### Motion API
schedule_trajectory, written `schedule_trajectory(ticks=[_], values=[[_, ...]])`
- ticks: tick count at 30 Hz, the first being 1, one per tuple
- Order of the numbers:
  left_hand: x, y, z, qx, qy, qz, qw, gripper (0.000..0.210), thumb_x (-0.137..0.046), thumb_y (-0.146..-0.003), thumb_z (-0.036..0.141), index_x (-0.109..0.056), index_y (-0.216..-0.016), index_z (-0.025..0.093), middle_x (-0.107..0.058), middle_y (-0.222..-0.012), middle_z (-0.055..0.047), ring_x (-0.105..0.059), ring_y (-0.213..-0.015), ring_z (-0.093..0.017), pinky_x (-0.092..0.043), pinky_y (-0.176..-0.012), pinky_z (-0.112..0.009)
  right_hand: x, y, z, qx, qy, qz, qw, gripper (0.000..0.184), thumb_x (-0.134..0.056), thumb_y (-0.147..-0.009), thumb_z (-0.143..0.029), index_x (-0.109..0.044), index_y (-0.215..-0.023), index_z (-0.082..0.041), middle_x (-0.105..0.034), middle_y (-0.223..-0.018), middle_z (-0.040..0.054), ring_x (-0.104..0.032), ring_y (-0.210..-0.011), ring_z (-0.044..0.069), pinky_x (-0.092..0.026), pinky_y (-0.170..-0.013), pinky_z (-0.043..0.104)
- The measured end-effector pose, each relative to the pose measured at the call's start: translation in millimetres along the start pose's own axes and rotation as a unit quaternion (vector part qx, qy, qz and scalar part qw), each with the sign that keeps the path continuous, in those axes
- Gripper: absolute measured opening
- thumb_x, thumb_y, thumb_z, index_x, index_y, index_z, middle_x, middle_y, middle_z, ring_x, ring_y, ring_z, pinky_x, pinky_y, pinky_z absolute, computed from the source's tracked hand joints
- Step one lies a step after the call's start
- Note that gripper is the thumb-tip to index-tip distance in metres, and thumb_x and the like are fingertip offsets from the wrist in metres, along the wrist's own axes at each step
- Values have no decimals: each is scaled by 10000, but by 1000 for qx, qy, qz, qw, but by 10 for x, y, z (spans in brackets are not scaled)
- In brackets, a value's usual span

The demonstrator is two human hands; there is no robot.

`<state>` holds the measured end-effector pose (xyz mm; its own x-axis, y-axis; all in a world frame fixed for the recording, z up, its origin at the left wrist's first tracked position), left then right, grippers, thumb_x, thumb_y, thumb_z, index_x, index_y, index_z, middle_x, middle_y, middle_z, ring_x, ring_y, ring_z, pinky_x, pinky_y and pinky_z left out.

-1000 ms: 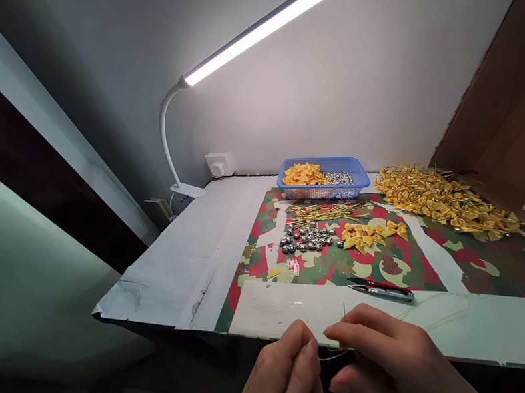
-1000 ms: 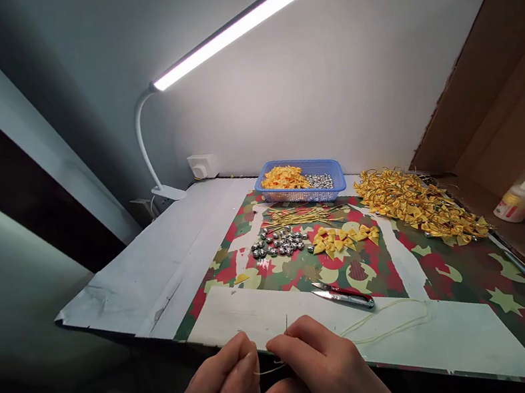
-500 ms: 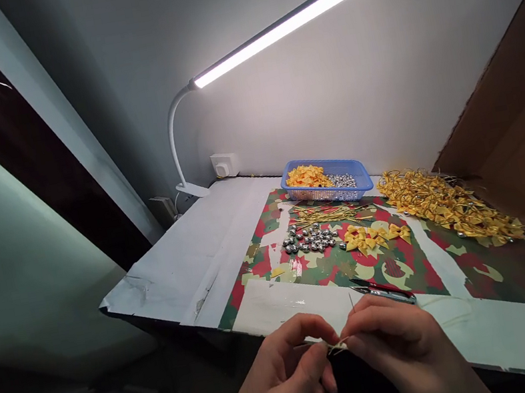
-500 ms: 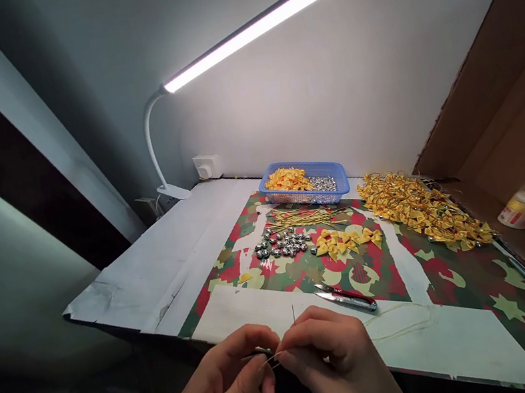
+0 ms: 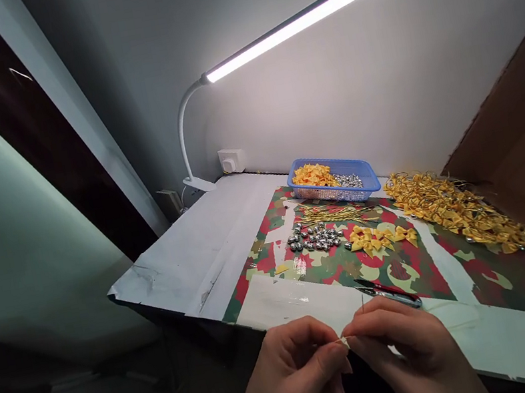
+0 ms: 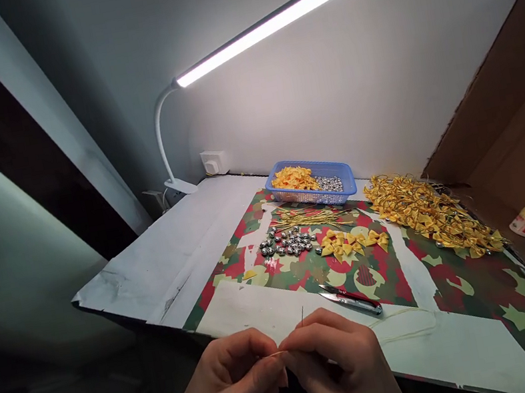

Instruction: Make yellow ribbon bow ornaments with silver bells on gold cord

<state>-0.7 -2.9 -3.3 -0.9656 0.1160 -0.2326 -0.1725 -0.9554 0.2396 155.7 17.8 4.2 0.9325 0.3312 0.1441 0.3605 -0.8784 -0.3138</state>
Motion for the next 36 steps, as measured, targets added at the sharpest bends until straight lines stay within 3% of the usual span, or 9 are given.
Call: schedule_trajectory(ticks=[8,19,23,26,29,32,36], values=[[75,52,45,-70,-195,1,978,188,-621,-843,301,-626,-702,177,-549,-511,27,-546,-460,-140,-444,-477,-238,-7,63,-17,70,82,-4,994,229,-566,-962,-150,-743,-989,-292,-644,-873,-9,-617,-690,90,-451,-598,176],[70,63,17,-102,-227,-13,968,216,-551,-933,314,-572,-746,207,-544,-526,41,-540,-475,-132,-432,-485,-219,0,111,-5,94,131,7,987,174,-533,-980,-143,-671,-944,-242,-616,-866,11,-599,-677,99,-450,-596,196],[41,93,96,-151,-281,-20,948,276,-496,-965,302,-562,-713,211,-545,-543,31,-533,-470,-131,-408,-471,-221,-4,112,29,92,139,-8,986,178,-524,-984,-144,-668,-949,-242,-611,-880,9,-607,-696,94,-455,-604,185],[16,120,145,-148,-298,-19,943,342,-471,-981,334,-529,-667,211,-520,-545,29,-496,-487,-131,-383,-484,-233,1,104,49,113,148,-13,982,202,-541,-962,-109,-652,-1060,-247,-614,-917,13,-612,-737,98,-476,-648,177],[17,119,129,-92,-254,-10,963,417,-455,-991,443,-485,-644,214,-473,-522,38,-448,-496,-132,-352,-501,-247,25,94,45,144,160,-10,976,303,-589,-933,-88,-617,-1195,-238,-623,-968,24,-602,-745,95,-497,-679,169],[37,82,57,-39,-142,-25,989,445,-509,-961,535,-504,-661,207,-455,-486,59,-396,-459,-113,-312,-478,-241,43,88,36,157,167,-8,973,294,-611,-928,-88,-641,-1175,-246,-634,-957,26,-618,-756,104,-511,-680,172],[80,14,-23,-1,54,-38,998,350,-722,-867,454,-654,-691,159,-546,-558,39,-422,-484,-79,-340,-485,-197,27,89,55,162,153,13,975,255,-590,-941,-94,-677,-1118,-256,-642,-903,26,-633,-746,119,-507,-655,193]])
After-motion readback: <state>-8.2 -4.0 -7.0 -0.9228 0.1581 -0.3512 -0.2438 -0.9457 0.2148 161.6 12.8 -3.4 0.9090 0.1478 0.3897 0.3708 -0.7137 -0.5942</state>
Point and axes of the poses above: each hand's wrist, its own y-axis away from the middle knuckle, its own x-axis out of the back of the hand, z = x × y, the point moved 3 cm from there along -y, towards the middle knuckle
